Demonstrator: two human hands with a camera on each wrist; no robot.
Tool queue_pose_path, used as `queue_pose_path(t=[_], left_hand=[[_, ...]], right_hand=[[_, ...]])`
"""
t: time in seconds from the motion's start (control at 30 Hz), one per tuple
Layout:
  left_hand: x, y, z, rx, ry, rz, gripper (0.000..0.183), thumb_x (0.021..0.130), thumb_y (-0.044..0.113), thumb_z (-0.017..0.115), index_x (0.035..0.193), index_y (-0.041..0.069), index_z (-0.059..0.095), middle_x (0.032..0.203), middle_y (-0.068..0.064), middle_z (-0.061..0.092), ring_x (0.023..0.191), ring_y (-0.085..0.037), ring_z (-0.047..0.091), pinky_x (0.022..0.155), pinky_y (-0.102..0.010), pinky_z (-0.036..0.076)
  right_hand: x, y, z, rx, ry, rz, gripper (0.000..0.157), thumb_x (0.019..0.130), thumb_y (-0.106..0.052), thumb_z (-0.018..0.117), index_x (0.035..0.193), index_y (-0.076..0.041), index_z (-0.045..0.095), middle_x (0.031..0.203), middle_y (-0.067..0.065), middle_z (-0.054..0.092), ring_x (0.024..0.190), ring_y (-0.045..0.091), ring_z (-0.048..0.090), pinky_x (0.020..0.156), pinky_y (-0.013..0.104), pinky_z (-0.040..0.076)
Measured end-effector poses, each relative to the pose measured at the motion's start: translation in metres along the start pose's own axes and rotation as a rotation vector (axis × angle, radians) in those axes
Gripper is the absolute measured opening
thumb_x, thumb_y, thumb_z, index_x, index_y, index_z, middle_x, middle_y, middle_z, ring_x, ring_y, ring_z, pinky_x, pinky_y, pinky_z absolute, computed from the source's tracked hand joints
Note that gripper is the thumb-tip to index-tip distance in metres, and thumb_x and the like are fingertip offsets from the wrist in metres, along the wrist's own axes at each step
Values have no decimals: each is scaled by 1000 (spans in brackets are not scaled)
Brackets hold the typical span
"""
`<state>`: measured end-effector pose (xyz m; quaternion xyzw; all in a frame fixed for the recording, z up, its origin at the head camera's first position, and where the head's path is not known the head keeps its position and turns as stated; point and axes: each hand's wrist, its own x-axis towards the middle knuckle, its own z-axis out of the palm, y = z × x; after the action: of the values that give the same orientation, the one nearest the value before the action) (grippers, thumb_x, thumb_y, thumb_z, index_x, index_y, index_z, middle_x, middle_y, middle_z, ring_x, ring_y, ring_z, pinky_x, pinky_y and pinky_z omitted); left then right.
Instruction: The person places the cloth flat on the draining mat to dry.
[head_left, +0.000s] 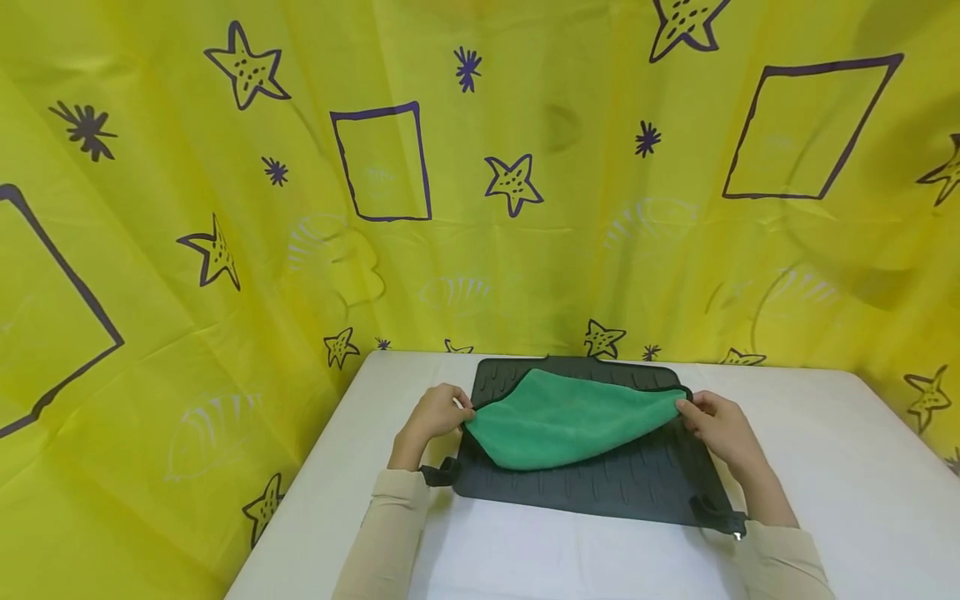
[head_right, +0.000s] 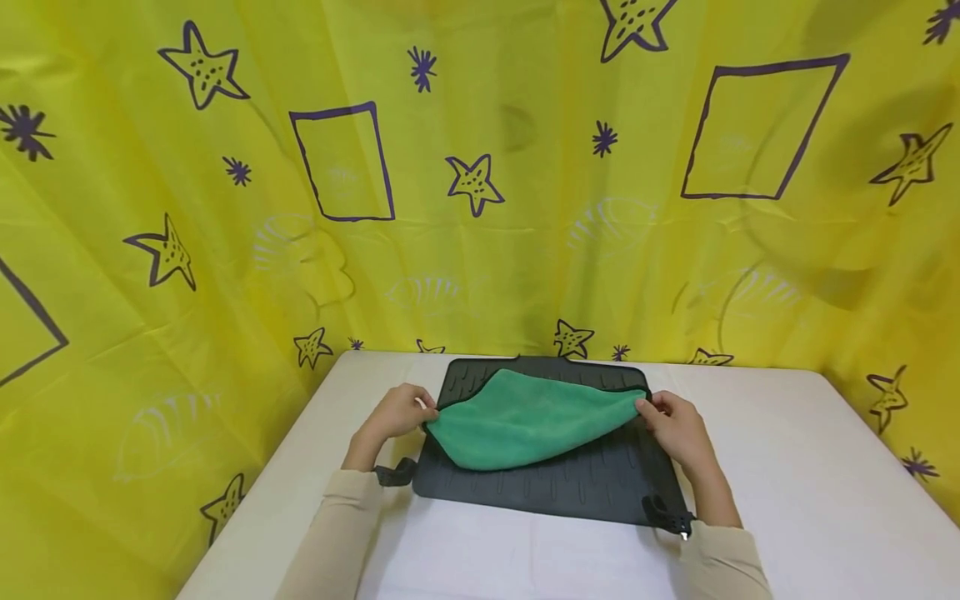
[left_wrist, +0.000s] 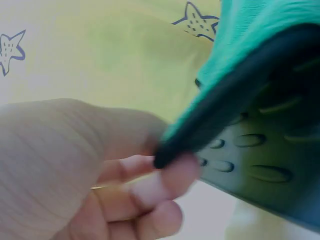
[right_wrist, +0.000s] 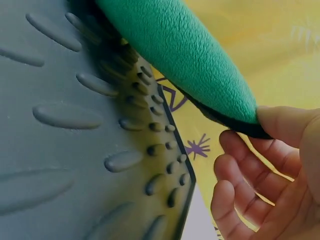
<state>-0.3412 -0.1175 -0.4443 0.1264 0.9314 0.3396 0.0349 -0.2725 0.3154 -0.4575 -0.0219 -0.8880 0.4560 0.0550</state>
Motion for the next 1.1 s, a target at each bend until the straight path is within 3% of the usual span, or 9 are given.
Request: queue_pose_path(t=[0.23,0.37,0.53,0.67,0.8,0.97,1.1], left_hand=[[-5,0,2,90,-132,-14,11,84,19,71,78,11,70,71,-1,65,60,-15,57,56,-27,43],[-6,0,6,131,-160,-33,13,85,22,71,76,12,70,68,-2,66,59,-16,57,55,-28,42],[-3,2,10,158,-39,-36,16,88,28,67,83,13,69,79,-1,67,64,-16,55,55,-29,41],[1,6,17,142,88,12,15,89,29,65,86,14,70,80,0,66,66,-14,55,56,-29,42],[4,15,23,108,166,67,13,90,28,64,87,16,70,79,3,66,67,-11,56,57,-27,44],[13,36,27,117,177,48,14,91,28,64,89,16,71,81,3,68,65,-11,57,55,-27,44],[31,50,30,150,143,13,17,91,29,63,85,16,72,75,3,66,59,-11,55,49,-26,42]], right_hand=[[-1,4,2,-44,-58,104,40,99,-35,49,109,4,54,75,3,57,73,14,51,63,28,41],[-2,7,0,-65,-106,140,40,99,-33,50,108,5,54,78,4,57,73,16,52,63,29,40],[-2,7,-1,-56,-131,140,48,100,-38,45,110,8,55,91,11,62,76,17,55,66,30,43],[-1,7,-2,-62,-120,156,54,101,-40,42,116,10,54,97,16,63,78,18,57,67,29,46],[-1,6,-2,-56,-110,175,54,101,-39,42,118,11,54,100,18,63,81,20,58,68,28,47],[-1,8,-4,-57,-135,194,51,100,-38,45,112,10,57,97,14,64,81,19,56,68,27,46],[-1,10,-5,-69,-159,200,49,99,-39,46,106,8,60,93,10,64,83,20,53,68,28,44]])
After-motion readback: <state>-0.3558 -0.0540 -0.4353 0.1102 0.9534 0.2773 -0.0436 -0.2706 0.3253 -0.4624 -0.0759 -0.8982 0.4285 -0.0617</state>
